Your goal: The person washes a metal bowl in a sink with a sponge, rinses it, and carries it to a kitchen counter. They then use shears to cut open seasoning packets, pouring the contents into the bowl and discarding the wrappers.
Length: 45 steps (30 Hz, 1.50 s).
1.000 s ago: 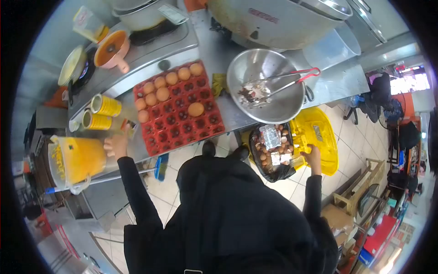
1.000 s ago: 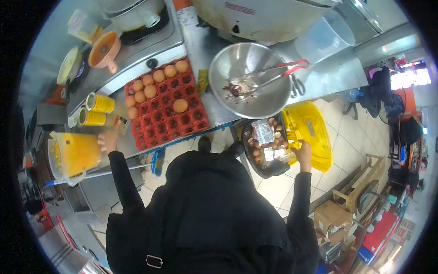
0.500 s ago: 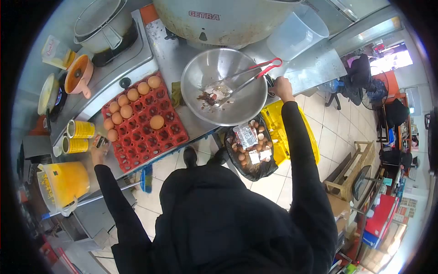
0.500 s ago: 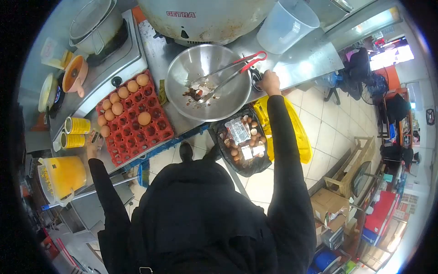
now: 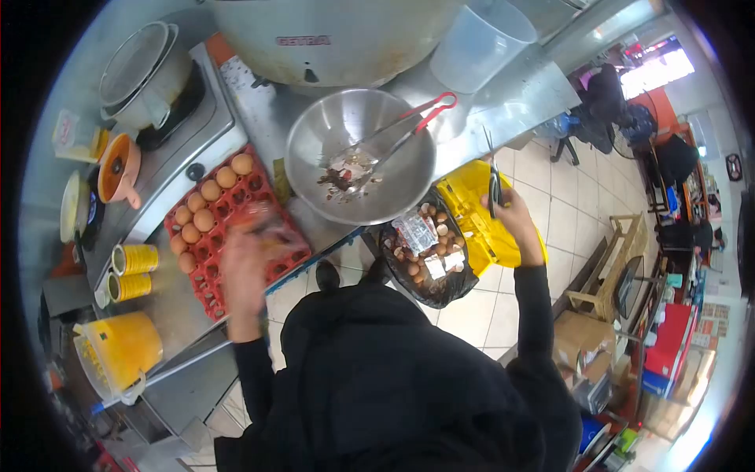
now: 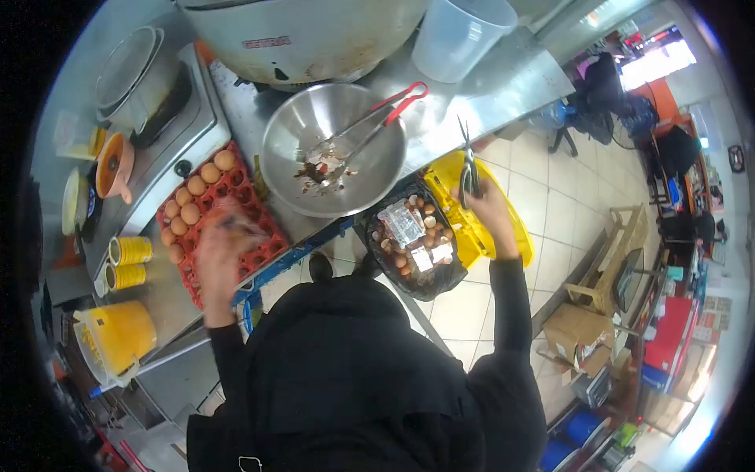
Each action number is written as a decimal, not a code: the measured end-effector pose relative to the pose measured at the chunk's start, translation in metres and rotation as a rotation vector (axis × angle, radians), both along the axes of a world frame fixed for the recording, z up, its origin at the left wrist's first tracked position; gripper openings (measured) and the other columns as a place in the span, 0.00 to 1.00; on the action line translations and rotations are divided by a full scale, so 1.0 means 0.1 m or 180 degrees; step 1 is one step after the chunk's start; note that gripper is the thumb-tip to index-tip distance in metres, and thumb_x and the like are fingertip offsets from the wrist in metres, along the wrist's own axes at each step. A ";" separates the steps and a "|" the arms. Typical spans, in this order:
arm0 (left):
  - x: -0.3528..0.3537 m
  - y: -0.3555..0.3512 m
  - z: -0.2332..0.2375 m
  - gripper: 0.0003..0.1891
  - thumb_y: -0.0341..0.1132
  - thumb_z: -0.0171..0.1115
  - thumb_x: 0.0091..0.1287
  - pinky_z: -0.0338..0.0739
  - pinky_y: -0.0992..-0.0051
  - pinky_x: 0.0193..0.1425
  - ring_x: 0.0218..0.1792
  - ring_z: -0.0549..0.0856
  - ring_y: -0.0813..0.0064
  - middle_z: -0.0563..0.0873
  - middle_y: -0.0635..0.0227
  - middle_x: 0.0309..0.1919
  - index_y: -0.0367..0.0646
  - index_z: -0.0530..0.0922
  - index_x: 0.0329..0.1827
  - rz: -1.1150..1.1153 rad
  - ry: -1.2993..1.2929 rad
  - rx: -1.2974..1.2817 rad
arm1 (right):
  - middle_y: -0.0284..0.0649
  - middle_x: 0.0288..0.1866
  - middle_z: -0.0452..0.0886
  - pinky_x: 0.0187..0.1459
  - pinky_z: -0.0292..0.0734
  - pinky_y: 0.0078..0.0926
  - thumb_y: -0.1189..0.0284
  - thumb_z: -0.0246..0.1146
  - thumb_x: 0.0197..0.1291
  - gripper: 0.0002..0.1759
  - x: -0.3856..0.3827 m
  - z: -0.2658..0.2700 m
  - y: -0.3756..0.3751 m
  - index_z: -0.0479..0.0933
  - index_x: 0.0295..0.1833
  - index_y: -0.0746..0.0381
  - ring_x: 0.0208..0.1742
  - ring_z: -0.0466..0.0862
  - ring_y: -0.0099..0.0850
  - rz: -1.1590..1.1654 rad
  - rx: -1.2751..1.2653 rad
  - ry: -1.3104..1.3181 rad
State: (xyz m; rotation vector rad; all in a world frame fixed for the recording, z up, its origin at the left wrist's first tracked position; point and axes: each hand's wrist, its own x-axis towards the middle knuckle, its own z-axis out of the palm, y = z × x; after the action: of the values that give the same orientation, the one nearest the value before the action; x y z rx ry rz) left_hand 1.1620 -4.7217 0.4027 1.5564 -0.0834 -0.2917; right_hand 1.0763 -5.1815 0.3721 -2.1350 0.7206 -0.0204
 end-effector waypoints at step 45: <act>-0.65 -2.51 -0.73 0.17 0.32 0.38 0.75 0.80 0.62 0.55 0.54 0.79 0.62 0.75 0.55 0.54 0.32 0.64 0.61 -0.1705 0.1998 -0.1741 | 0.46 0.19 0.69 0.28 0.65 0.37 0.38 0.70 0.33 0.41 -1.53 -0.02 1.56 0.64 0.28 0.65 0.23 0.69 0.47 -0.0609 -0.0523 0.0032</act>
State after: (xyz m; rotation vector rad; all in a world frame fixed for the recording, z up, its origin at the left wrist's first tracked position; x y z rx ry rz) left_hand 1.0974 -4.9726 0.3299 0.8258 -0.0771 -1.0731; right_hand 0.9235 -5.0255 0.3706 -2.2141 0.9556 -0.1769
